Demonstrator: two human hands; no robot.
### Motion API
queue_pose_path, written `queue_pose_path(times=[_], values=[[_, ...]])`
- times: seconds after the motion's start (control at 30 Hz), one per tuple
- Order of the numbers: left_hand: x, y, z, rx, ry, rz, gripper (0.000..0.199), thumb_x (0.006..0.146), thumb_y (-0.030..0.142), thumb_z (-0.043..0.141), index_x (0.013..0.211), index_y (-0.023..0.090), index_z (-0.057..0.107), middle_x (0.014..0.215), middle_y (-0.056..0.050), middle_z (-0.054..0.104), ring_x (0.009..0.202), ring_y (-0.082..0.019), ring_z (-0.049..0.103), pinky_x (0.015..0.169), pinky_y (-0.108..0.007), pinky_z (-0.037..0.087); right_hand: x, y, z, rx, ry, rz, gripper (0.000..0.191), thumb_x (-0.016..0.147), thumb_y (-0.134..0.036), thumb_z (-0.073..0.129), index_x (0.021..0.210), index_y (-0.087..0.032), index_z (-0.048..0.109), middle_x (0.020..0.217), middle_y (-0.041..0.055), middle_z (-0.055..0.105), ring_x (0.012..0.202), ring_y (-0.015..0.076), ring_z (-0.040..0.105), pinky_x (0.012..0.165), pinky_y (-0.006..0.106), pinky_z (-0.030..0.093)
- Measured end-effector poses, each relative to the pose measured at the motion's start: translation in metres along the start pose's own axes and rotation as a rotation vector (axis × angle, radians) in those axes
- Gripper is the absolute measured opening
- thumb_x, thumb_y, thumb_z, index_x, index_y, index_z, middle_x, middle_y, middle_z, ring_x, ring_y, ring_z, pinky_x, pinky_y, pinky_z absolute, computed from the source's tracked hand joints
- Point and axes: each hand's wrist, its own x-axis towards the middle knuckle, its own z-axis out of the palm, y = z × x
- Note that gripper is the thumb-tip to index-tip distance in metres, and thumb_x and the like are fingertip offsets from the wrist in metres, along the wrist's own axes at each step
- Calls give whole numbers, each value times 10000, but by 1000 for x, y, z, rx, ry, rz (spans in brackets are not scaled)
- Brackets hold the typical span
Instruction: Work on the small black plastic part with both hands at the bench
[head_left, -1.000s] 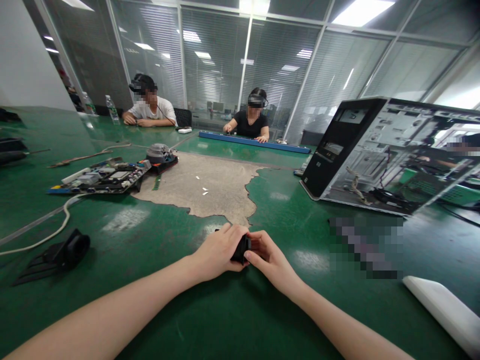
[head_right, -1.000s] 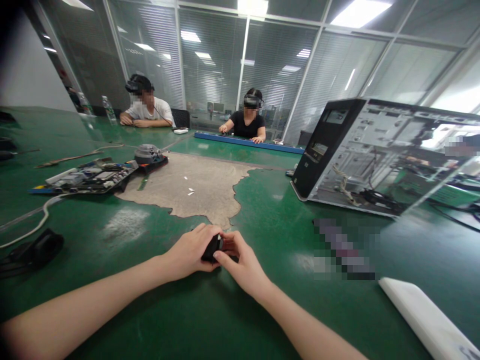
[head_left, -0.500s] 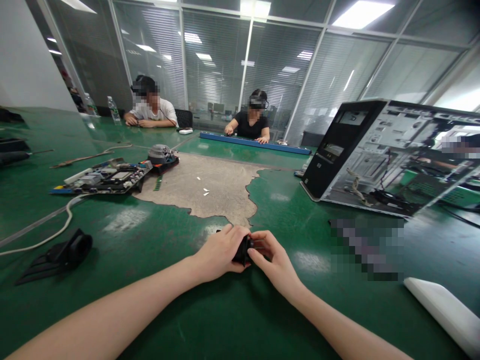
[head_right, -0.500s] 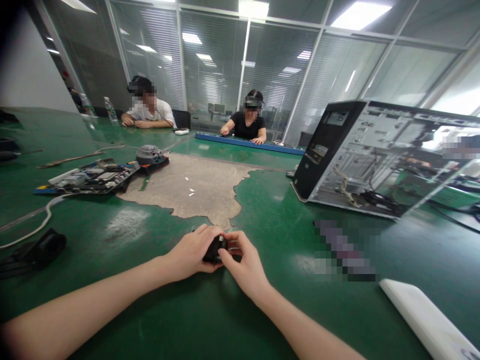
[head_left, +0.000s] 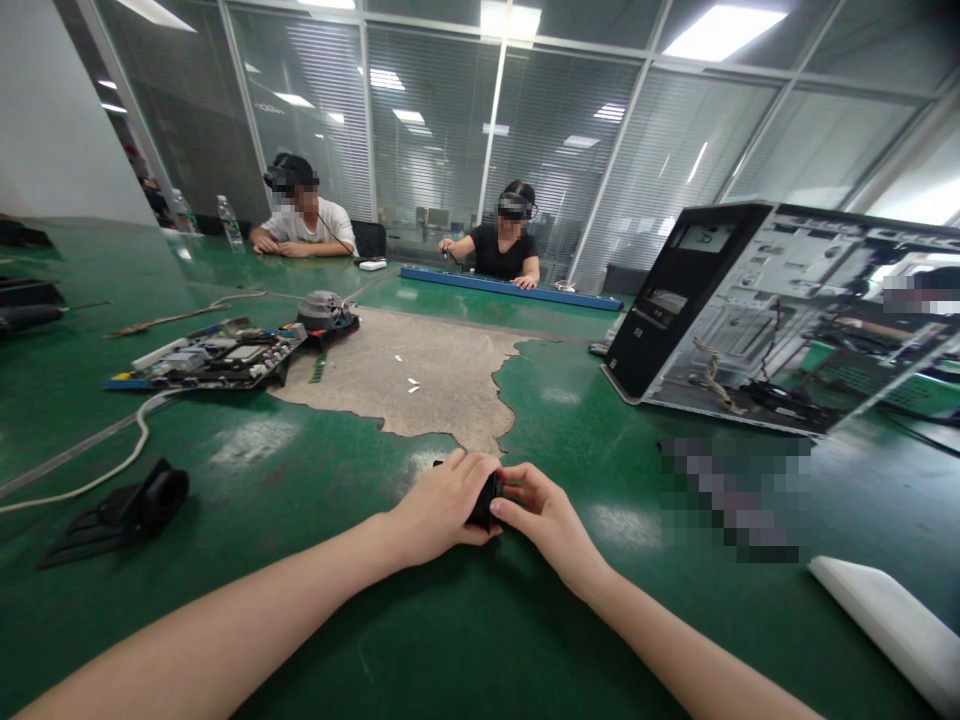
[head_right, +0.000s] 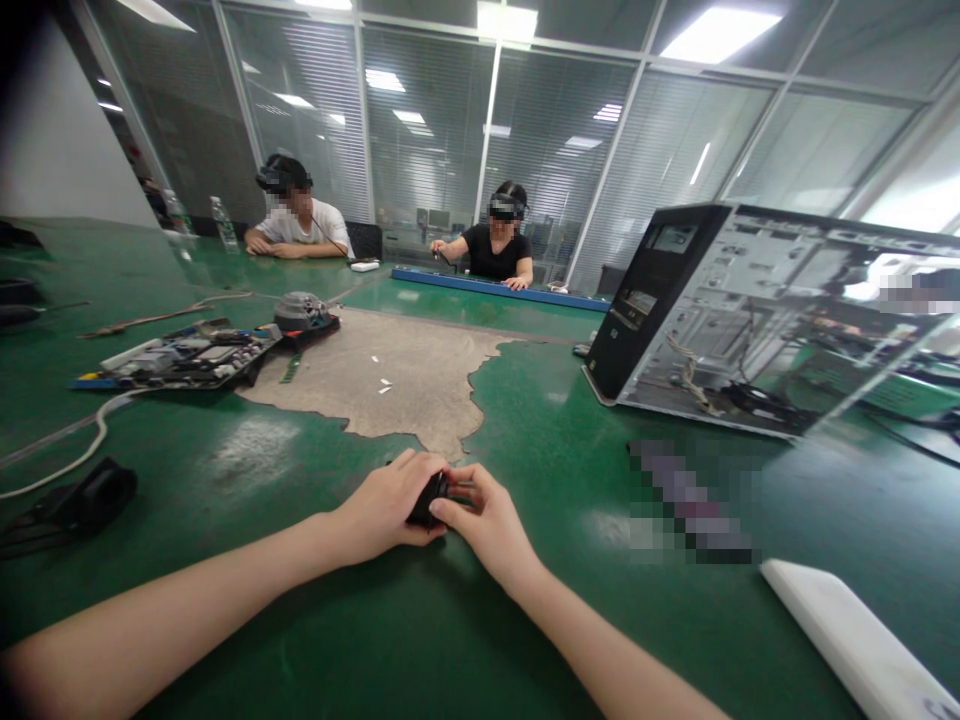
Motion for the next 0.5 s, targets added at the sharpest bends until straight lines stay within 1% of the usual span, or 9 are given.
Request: queue_pose_path(times=[0.13,0.27,0.37,0.5], values=[[1,-1,1,-13,4,-12,515,627,265,644,1052,208,358,1017,-34,502,871,-216,459,702,-323,411,-2,0,3,-2,14,-15,233,691,-278,616,856,-201,470,842,6,557,826,154,555,701,287,468],[1,-3,3,-39,-2,-17,511,628,281,640,1050,212,360,1009,-35,500,869,-212,464,688,-312,410,-4,-2,5,31,24,-31,222,705,-306,598,841,-204,456,865,8,536,816,149,551,665,272,476],[1,-4,3,-49,-2,-14,514,633,293,635,1058,213,355,1008,-35,497,870,-210,465,691,-312,409,-5,-3,4,49,4,-25,227,710,-300,595,855,-208,446,870,8,531,802,144,555,680,284,473],[1,-4,2,-33,-2,-10,511,633,282,632,1055,208,355,994,-31,502,859,-209,462,678,-307,410,-5,-4,2,75,-44,-51,255,688,-281,625,850,-223,437,882,-1,523,842,144,547,749,304,462]])
